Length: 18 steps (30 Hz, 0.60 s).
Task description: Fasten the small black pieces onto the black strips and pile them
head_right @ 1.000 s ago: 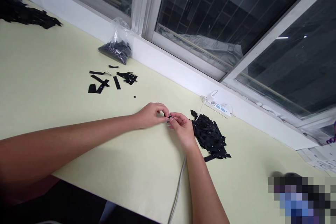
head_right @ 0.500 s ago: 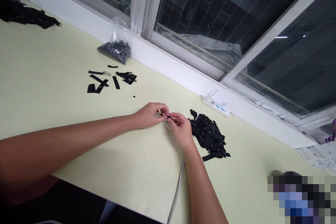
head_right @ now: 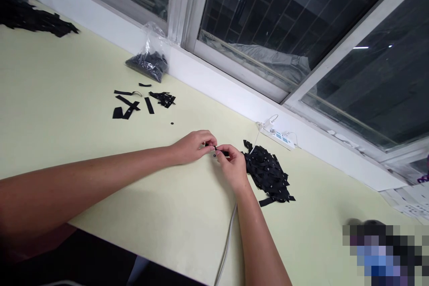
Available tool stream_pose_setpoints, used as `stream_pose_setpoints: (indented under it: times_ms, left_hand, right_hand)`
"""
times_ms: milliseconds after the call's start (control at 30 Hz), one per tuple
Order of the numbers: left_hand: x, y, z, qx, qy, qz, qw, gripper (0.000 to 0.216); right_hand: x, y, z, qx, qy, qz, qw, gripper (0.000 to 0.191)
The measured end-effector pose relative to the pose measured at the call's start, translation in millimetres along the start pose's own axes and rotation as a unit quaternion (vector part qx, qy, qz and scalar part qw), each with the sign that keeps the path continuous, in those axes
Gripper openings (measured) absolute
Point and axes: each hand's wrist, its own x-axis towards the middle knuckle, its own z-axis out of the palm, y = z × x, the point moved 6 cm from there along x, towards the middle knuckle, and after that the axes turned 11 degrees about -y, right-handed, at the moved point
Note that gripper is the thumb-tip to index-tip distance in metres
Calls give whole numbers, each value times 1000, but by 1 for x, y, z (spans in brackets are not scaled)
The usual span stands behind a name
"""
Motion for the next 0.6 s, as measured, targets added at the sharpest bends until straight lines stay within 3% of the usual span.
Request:
stream_pose_setpoints:
  times_ms: [267,600]
  left_hand:
    - [0,-3,1,-38,3,-2,999,4]
    - [-1,3,0,-5,-9,27,1000,10]
  right_hand:
    - [-1,-6,2,6,11,-7,1000,31]
    - [-2,-9,0,-28,14,-19,999,23]
